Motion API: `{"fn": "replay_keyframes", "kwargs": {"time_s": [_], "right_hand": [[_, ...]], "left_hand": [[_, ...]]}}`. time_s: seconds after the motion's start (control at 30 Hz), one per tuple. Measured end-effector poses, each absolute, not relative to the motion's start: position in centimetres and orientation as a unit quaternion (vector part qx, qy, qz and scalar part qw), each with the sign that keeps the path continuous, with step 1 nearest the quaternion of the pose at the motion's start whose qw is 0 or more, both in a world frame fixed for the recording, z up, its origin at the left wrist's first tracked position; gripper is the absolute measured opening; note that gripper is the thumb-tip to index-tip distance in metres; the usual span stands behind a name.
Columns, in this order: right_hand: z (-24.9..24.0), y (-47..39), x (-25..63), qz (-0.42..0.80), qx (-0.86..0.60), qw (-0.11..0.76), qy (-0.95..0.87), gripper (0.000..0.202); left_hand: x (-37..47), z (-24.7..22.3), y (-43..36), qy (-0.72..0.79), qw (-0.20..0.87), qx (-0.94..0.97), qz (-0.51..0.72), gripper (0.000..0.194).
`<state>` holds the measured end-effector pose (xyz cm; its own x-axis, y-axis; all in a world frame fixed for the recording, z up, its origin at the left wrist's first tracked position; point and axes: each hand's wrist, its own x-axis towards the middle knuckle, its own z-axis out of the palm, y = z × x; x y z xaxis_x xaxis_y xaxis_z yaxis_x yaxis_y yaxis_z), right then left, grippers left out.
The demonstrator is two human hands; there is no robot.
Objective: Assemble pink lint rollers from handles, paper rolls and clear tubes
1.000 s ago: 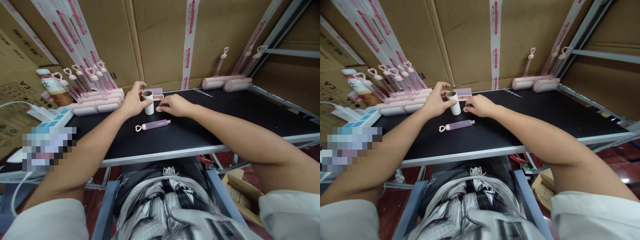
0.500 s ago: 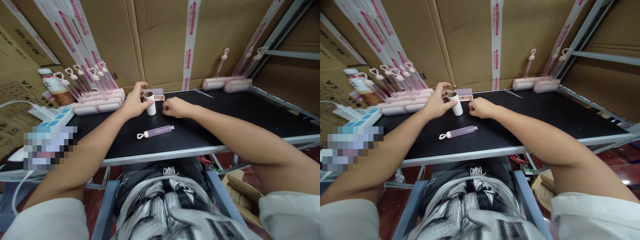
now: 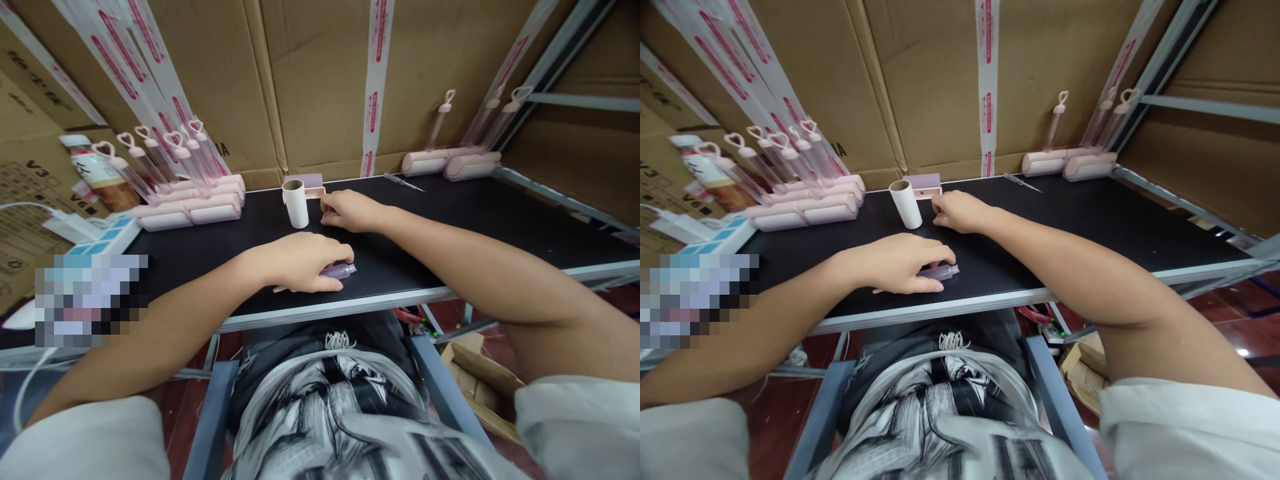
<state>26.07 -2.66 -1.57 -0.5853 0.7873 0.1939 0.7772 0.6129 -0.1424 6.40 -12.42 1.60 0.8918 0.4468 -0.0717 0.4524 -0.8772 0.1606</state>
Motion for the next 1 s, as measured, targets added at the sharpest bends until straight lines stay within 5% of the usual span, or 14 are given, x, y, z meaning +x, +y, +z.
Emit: {"fn": "replay_keyframes", "kwargs": {"time_s": [0.3, 0.5, 0.8, 1.0], "right_hand": [[-1.7, -2.5, 26.2, 0.028, -0.431, 0.171, -0.885, 0.026], [-1.4, -1.8, 27.1, 0.049, -0.433, 0.273, -0.858, 0.033], [-1.1, -2.3, 26.5, 0.089, -0.402, 0.482, -0.773, 0.015], [-0.3, -3.0, 25.3, 0.063, -0.343, 0.522, -0.778, 0.036]], "left_hand": [[1.2, 4.8, -8.9, 0.460, 0.187, 0.863, -0.095, 0.029], [-1.7, 3.9, -4.8, 0.673, 0.167, 0.720, -0.012, 0.040], [-2.4, 2.8, -3.6, 0.699, 0.166, 0.696, -0.001, 0.047], [-2.0, 2.6, -3.3, 0.639, 0.007, 0.760, 0.122, 0.062]]}}
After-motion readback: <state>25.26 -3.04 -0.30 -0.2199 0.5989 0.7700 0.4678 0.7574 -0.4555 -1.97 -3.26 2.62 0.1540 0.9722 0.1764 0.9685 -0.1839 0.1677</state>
